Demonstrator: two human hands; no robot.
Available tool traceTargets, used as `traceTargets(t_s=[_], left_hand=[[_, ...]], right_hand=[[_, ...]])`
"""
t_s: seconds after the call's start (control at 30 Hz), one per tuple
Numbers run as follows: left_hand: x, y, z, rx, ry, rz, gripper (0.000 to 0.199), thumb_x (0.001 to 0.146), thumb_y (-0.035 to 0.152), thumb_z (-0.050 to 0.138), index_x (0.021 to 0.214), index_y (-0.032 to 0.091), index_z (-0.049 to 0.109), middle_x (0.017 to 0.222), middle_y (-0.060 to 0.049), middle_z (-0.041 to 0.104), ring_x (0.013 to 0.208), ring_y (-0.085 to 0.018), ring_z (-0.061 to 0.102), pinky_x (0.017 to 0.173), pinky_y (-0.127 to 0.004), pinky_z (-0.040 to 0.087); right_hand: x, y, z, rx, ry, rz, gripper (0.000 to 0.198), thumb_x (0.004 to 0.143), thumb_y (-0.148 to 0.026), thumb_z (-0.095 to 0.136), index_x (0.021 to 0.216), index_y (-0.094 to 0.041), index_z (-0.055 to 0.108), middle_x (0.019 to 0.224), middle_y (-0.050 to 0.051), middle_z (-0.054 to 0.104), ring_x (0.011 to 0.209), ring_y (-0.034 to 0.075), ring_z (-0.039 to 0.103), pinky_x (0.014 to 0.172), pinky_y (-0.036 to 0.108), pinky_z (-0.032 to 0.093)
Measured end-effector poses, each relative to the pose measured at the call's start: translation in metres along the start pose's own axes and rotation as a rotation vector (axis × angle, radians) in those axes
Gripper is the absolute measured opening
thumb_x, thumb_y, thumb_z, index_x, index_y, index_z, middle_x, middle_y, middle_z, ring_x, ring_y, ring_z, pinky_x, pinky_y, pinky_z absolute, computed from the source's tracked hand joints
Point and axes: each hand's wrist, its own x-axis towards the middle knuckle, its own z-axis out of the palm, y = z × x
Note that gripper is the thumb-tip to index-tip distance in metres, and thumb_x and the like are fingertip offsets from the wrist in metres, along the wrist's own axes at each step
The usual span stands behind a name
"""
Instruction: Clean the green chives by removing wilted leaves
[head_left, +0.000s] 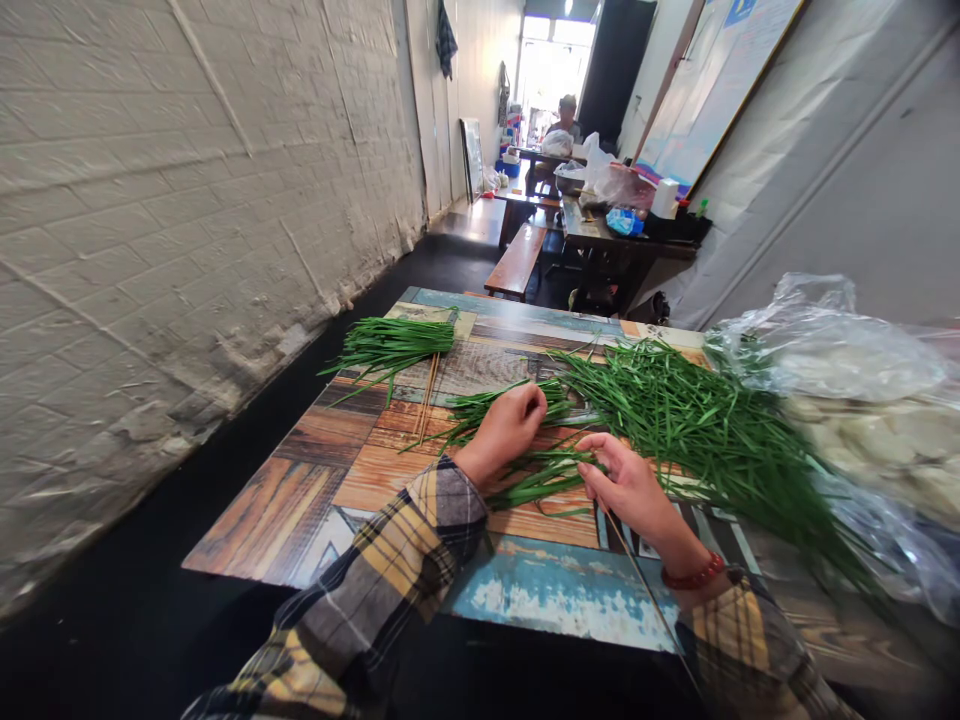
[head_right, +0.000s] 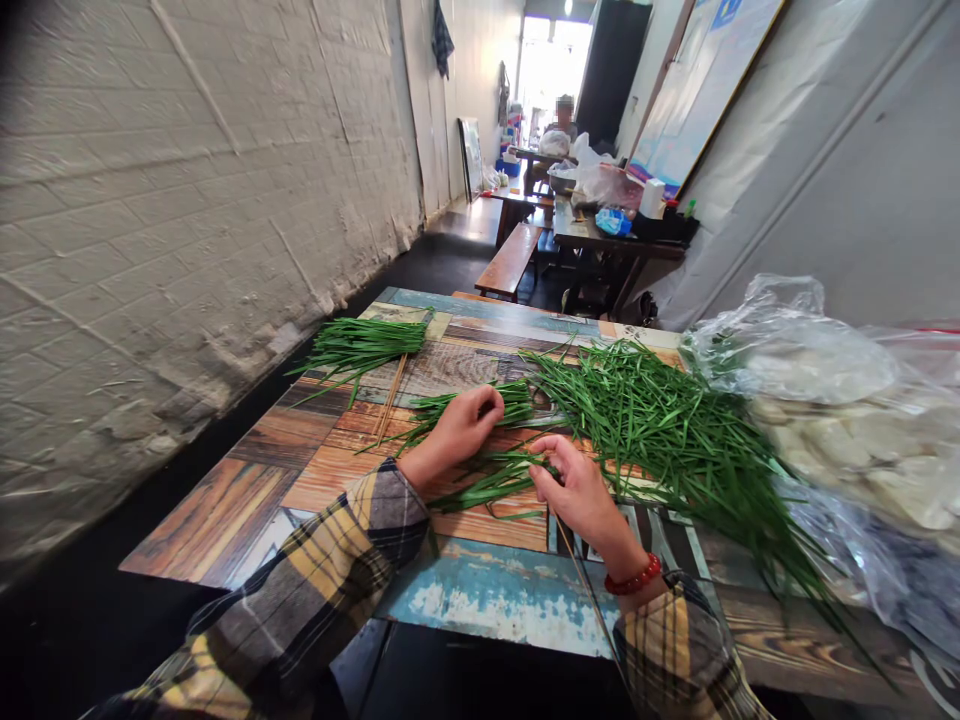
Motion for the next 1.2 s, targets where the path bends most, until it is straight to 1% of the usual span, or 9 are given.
traceTargets(t_s=[0.13,0.2,0.27,0.4,0.5,0.6,0.77,0.97,1.2], left_hand=[[0.0041,0.0050,-0.0065,-0.415,0.045,-0.192,0.009,0.079,0.015,0.053,0.070,0.014,0.053,0.066,0.000,0.057,0.060,-0.008,0.048,0.058,-0.021,0.038],[0.0035,0.0074,-0.0076,-0.595,0.042,-0.269,0.009,0.077,0.021,0.058,0.074,0.013,0.054,0.066,0.001,0.058,0.056,-0.007,0.050,0.054,-0.019,0.038],[0.0022,0.0086,-0.0069,-0.749,0.007,-0.331,0.015,0.075,0.024,0.063,0.081,0.013,0.055,0.068,0.001,0.059,0.054,-0.006,0.052,0.051,-0.018,0.038],[0.0005,0.0079,-0.0042,-0.914,-0.052,-0.372,0.027,0.071,0.025,0.069,0.092,0.011,0.057,0.069,0.001,0.060,0.055,-0.007,0.057,0.050,-0.018,0.043],[0.0002,0.0075,-0.0038,-0.968,-0.026,-0.381,0.031,0.069,0.023,0.071,0.093,0.011,0.056,0.067,0.003,0.057,0.057,-0.008,0.060,0.053,-0.019,0.046],[0.0000,0.0086,-0.0050,-0.967,0.016,-0.389,0.031,0.069,0.022,0.071,0.094,0.013,0.055,0.069,0.004,0.054,0.057,-0.007,0.060,0.053,-0.019,0.046],[0.0001,0.0098,-0.0061,-0.870,0.002,-0.376,0.020,0.071,0.024,0.068,0.084,0.012,0.059,0.066,0.002,0.057,0.059,-0.008,0.058,0.057,-0.019,0.044],[0.0018,0.0087,-0.0075,-0.637,0.053,-0.288,0.014,0.072,0.025,0.064,0.074,0.011,0.061,0.064,0.001,0.058,0.059,-0.007,0.049,0.056,-0.019,0.036],[0.0023,0.0067,-0.0041,-0.437,-0.001,-0.179,0.006,0.070,0.016,0.056,0.068,0.012,0.060,0.063,0.002,0.055,0.060,-0.008,0.046,0.058,-0.019,0.035]], right_hand=[[-0.0005,-0.0036,-0.0007,-0.001,-0.010,0.012,0.018,0.086,-0.028,0.051,0.103,-0.021,0.049,0.055,-0.007,0.051,0.040,0.009,0.046,0.041,0.020,0.034],[-0.0009,-0.0064,-0.0010,-0.001,-0.012,0.018,0.018,0.086,-0.028,0.051,0.103,-0.020,0.049,0.054,-0.007,0.051,0.039,0.009,0.045,0.040,0.020,0.034],[-0.0011,-0.0080,-0.0011,0.002,-0.012,0.020,0.019,0.086,-0.029,0.051,0.103,-0.020,0.049,0.053,-0.007,0.050,0.039,0.008,0.044,0.040,0.020,0.033],[-0.0003,-0.0051,-0.0005,0.023,-0.005,0.015,0.018,0.086,-0.029,0.052,0.102,-0.021,0.050,0.055,-0.008,0.048,0.041,0.009,0.048,0.040,0.020,0.035],[0.0005,-0.0015,-0.0003,0.033,-0.002,0.013,0.019,0.086,-0.030,0.052,0.102,-0.021,0.050,0.056,-0.007,0.050,0.043,0.010,0.050,0.041,0.020,0.036],[0.0006,-0.0005,-0.0003,0.029,-0.006,0.015,0.020,0.086,-0.030,0.052,0.104,-0.021,0.050,0.055,-0.006,0.052,0.043,0.010,0.049,0.041,0.020,0.035],[0.0003,-0.0026,-0.0001,0.051,-0.005,0.007,0.020,0.086,-0.030,0.052,0.103,-0.020,0.050,0.056,-0.006,0.053,0.044,0.010,0.050,0.042,0.021,0.036],[-0.0009,-0.0072,-0.0009,0.016,0.003,0.022,0.019,0.086,-0.029,0.051,0.103,-0.020,0.051,0.054,-0.007,0.052,0.039,0.009,0.045,0.040,0.020,0.033],[-0.0016,-0.0071,-0.0011,0.040,0.042,0.003,0.020,0.085,-0.030,0.053,0.103,-0.021,0.053,0.056,-0.005,0.053,0.045,0.011,0.050,0.042,0.021,0.037]])
